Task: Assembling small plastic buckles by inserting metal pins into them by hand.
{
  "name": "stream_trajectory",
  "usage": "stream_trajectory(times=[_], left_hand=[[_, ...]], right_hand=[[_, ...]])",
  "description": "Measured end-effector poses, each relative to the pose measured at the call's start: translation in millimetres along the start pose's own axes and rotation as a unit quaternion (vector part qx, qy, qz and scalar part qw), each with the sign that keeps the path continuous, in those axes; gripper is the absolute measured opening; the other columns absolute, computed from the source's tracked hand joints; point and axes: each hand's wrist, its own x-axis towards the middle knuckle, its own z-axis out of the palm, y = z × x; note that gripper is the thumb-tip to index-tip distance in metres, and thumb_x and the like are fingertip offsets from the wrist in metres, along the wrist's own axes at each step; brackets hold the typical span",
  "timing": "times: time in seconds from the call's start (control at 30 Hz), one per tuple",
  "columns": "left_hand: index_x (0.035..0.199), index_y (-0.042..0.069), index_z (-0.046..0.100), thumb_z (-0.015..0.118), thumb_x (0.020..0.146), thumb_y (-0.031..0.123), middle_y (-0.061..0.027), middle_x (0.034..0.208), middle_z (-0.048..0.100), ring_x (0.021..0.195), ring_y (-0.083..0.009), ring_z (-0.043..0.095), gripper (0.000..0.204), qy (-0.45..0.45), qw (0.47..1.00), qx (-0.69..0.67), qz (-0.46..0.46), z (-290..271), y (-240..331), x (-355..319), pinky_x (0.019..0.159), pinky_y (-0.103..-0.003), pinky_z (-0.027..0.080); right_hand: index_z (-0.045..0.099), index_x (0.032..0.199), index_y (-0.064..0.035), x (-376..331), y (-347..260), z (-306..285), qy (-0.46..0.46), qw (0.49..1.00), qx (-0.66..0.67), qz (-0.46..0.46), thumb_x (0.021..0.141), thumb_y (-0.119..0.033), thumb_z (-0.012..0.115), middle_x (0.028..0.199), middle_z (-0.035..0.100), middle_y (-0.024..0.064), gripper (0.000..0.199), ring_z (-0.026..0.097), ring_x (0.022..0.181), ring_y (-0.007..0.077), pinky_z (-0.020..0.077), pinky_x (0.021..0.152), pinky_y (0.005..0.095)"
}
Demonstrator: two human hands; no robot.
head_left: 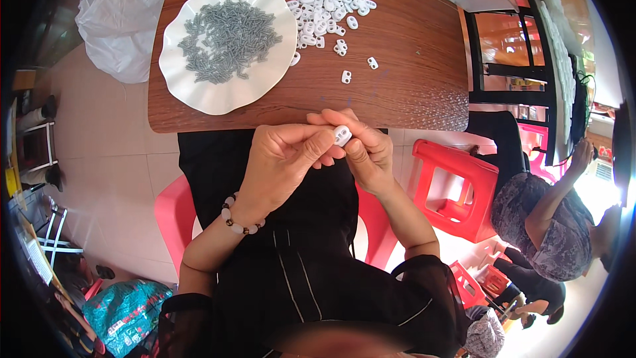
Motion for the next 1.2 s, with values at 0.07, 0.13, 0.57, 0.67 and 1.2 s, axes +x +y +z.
stream_trajectory(times=[0.07,0.13,0.57,0.67,1.2], left_hand=[[0.095,-0.002,0.070,0.062,0.093,0.023,-0.0078,0.078,0.069,0.068,-0.0089,0.059,0.027,0.000,1.000,-0.001,0.003,-0.6,-1.9,0.4,0.062,-0.022,0.047],[0.095,-0.002,0.070,0.062,0.093,0.023,-0.0076,0.079,0.069,0.068,-0.0089,0.059,0.026,0.007,1.000,0.009,0.011,-1.2,-3.2,1.6,0.063,-0.022,0.047],[0.098,-0.001,0.070,0.064,0.092,0.017,-0.0064,0.077,0.069,0.067,-0.0071,0.060,0.020,0.017,0.998,0.038,0.037,0.1,-6.1,2.8,0.061,-0.019,0.048],[0.098,-0.001,0.070,0.064,0.092,0.019,-0.0065,0.077,0.069,0.066,-0.0073,0.060,0.021,0.019,0.999,0.039,0.016,-2.4,-6.4,2.5,0.060,-0.019,0.047],[0.100,-0.002,0.069,0.065,0.091,0.017,-0.0066,0.078,0.068,0.068,-0.0072,0.060,0.021,0.031,0.999,0.005,0.024,-5.4,-9.2,8.0,0.062,-0.020,0.047]], right_hand=[[0.050,0.131,0.0033,-0.9,0.9,-0.8,0.004,1.000,0.012,0.008,0.100,-0.032,0.046,0.124,0.061,0.0144,0.047,0.054,0.104,0.0190,0.0459,0.090,0.0323],[0.048,0.131,0.0055,-0.3,2.2,-4.3,-0.020,0.999,0.013,0.022,0.101,-0.026,0.044,0.127,0.056,0.0218,0.044,0.055,0.111,0.0219,0.0431,0.096,0.0357],[0.051,0.129,0.0049,0.6,-1.2,-4.8,-0.010,0.998,0.045,0.049,0.101,-0.024,0.044,0.125,0.058,0.0219,0.041,0.058,0.112,0.0243,0.0412,0.101,0.0361],[0.050,0.130,0.0051,0.0,-1.3,-4.3,-0.011,0.996,0.070,0.060,0.101,-0.023,0.044,0.126,0.057,0.0228,0.041,0.057,0.113,0.0249,0.0423,0.101,0.0362],[0.049,0.131,0.0050,3.6,-2.1,0.4,0.008,0.989,0.120,0.086,0.096,-0.021,0.056,0.128,0.055,0.0222,0.044,0.057,0.113,0.0240,0.0467,0.096,0.0357]])
